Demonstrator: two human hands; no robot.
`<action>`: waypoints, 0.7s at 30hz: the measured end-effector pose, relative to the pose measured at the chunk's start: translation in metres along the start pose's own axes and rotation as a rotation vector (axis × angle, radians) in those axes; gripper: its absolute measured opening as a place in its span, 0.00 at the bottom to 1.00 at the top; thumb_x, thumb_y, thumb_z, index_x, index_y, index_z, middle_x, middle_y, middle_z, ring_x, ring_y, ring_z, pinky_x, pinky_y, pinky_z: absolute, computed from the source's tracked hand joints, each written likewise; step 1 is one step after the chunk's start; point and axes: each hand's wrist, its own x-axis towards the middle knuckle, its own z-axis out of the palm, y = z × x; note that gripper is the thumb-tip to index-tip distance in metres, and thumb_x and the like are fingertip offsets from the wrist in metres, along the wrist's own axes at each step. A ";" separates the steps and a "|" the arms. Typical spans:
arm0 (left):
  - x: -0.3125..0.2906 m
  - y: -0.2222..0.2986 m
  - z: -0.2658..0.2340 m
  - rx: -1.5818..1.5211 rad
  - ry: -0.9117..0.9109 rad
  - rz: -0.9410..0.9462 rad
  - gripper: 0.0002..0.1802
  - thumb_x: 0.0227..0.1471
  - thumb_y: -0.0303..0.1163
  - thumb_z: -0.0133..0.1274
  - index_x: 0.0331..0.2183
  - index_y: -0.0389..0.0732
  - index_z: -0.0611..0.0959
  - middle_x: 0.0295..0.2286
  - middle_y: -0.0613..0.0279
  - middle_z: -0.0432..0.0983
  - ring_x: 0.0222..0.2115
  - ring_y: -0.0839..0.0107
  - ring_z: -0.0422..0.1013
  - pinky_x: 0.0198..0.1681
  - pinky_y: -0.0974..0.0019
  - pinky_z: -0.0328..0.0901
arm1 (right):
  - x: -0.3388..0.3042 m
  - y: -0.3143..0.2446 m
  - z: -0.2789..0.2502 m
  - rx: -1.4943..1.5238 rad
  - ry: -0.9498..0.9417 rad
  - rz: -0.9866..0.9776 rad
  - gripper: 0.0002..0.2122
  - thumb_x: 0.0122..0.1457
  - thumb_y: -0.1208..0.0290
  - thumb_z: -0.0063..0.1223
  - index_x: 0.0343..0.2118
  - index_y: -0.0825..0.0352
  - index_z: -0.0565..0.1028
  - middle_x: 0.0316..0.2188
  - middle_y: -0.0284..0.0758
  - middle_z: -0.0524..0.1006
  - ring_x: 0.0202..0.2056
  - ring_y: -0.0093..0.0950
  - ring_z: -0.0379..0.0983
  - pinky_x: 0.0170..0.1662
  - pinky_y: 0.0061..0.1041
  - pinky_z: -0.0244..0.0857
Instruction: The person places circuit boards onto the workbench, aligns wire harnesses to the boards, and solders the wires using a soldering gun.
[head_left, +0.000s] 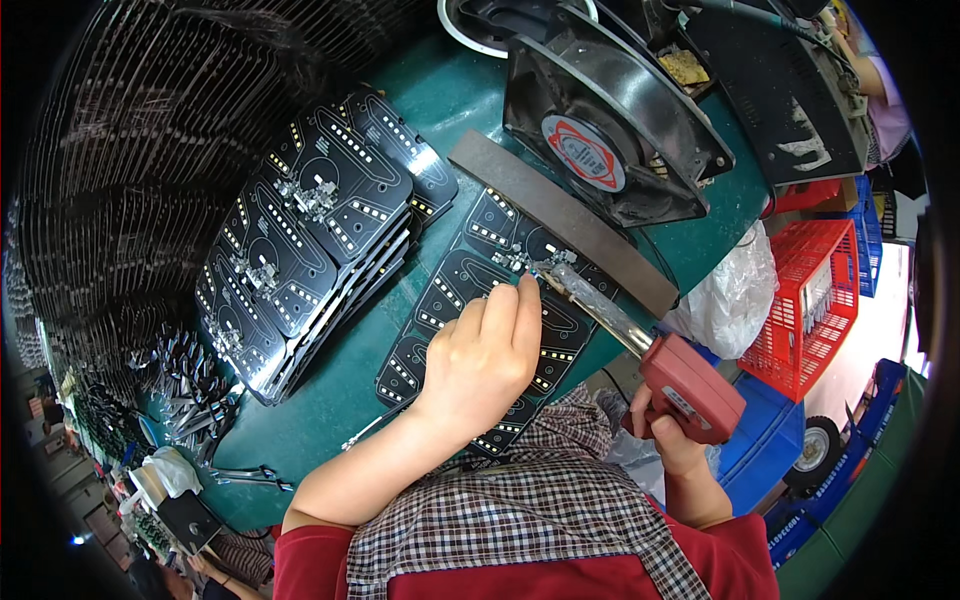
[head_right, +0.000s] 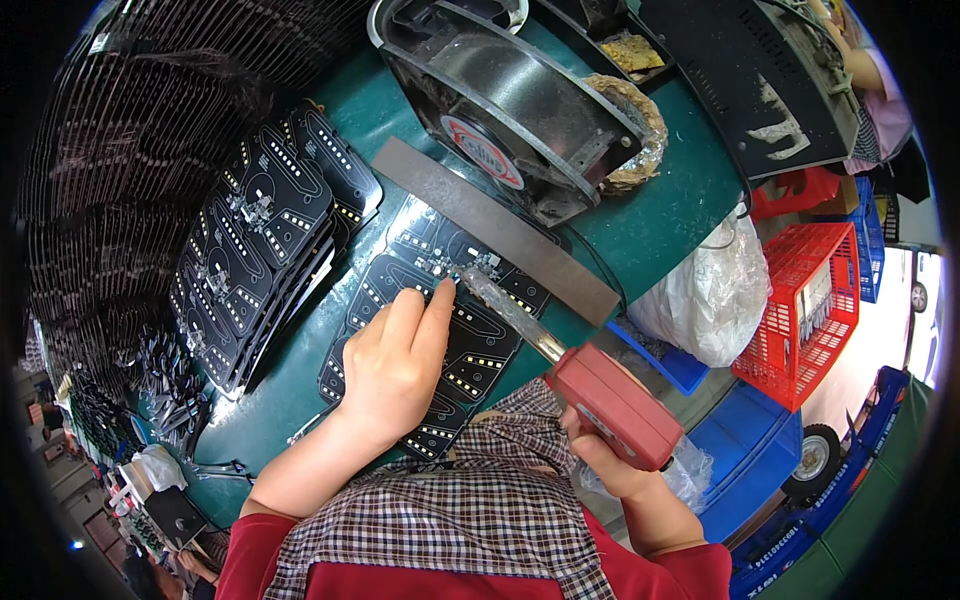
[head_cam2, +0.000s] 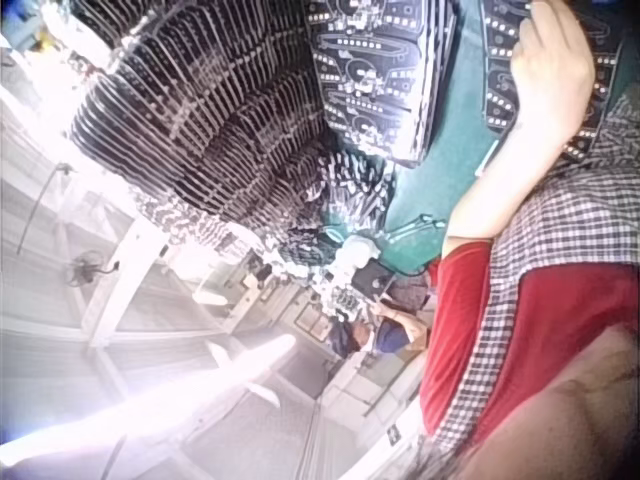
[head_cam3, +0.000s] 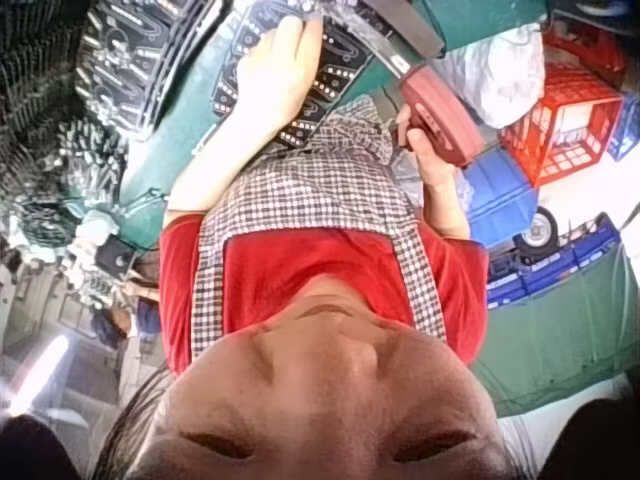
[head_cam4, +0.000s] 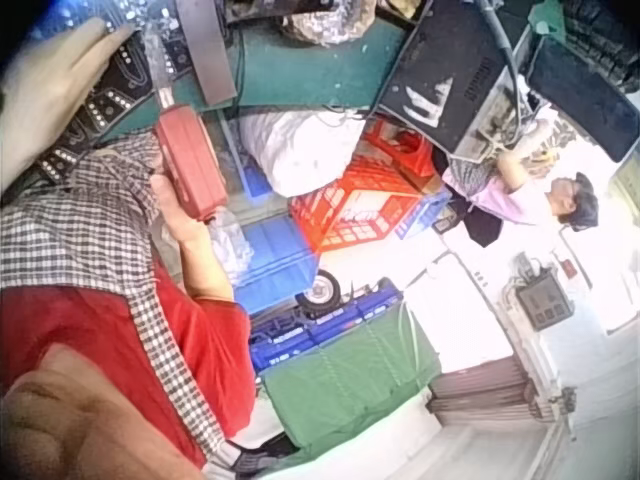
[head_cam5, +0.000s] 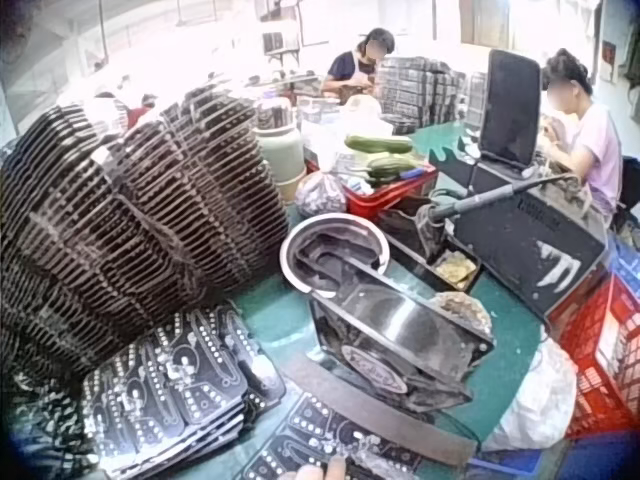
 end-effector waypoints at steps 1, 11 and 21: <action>0.000 0.000 0.000 0.001 0.010 0.001 0.18 0.38 0.25 0.50 0.36 0.32 0.78 0.20 0.67 0.60 0.17 0.79 0.63 0.14 0.78 0.60 | -0.002 0.001 -0.002 0.077 -0.021 0.011 0.22 0.50 0.69 0.60 0.45 0.72 0.66 0.32 0.33 0.72 0.28 0.19 0.67 0.30 0.17 0.62; 0.001 0.001 -0.002 0.011 -0.016 0.005 0.19 0.38 0.25 0.51 0.37 0.31 0.77 0.21 0.66 0.61 0.18 0.78 0.64 0.15 0.78 0.62 | 0.000 -0.003 -0.003 -0.319 0.048 -0.026 0.29 0.51 0.56 0.58 0.49 0.74 0.63 0.24 0.38 0.73 0.16 0.21 0.64 0.20 0.20 0.59; -0.001 0.000 -0.002 0.007 -0.021 0.018 0.19 0.37 0.26 0.50 0.37 0.32 0.78 0.21 0.67 0.61 0.18 0.78 0.64 0.16 0.78 0.62 | -0.003 -0.008 -0.002 0.064 -0.017 -0.025 0.27 0.53 0.67 0.57 0.53 0.73 0.62 0.38 0.40 0.73 0.25 0.20 0.68 0.27 0.16 0.63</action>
